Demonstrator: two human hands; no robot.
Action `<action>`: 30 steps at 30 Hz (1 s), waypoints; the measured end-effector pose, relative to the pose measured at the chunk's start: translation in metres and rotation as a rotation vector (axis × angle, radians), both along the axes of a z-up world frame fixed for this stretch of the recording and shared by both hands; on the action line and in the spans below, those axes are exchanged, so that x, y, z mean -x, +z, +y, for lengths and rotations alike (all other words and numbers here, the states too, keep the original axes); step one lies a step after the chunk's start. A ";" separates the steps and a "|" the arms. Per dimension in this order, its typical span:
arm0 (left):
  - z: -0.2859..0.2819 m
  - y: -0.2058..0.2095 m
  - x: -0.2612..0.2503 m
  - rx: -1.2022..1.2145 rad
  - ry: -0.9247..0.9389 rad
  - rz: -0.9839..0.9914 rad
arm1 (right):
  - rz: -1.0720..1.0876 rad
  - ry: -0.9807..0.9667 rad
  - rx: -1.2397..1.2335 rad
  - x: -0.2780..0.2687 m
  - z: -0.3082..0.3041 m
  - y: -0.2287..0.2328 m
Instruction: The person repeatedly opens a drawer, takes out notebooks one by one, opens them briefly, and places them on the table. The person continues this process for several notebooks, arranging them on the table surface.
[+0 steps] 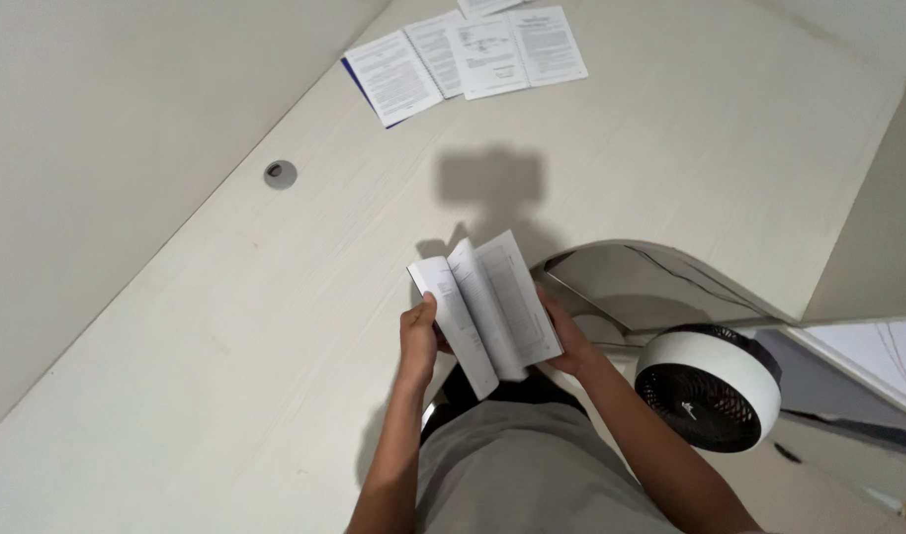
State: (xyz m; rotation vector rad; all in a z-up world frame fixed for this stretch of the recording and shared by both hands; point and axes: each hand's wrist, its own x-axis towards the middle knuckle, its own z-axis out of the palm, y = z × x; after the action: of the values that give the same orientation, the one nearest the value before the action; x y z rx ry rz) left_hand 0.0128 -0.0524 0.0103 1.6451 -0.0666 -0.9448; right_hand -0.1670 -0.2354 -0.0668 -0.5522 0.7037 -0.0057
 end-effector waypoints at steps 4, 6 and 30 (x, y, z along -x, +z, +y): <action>-0.021 -0.009 -0.013 -0.024 0.034 0.008 | 0.029 -0.110 -0.037 -0.010 -0.020 -0.004; -0.026 -0.009 -0.024 -0.002 0.048 -0.011 | -0.037 -0.215 -0.198 -0.012 -0.033 -0.003; -0.281 -0.085 -0.122 -0.056 -0.190 -0.213 | -0.062 -0.266 -0.333 -0.088 -0.244 -0.120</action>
State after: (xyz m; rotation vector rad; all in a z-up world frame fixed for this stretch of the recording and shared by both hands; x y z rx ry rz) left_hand 0.1350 -0.3335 -0.0744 1.8100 -0.3494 -0.9166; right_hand -0.0791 -0.4796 -0.1863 -0.1363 0.6962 -0.1506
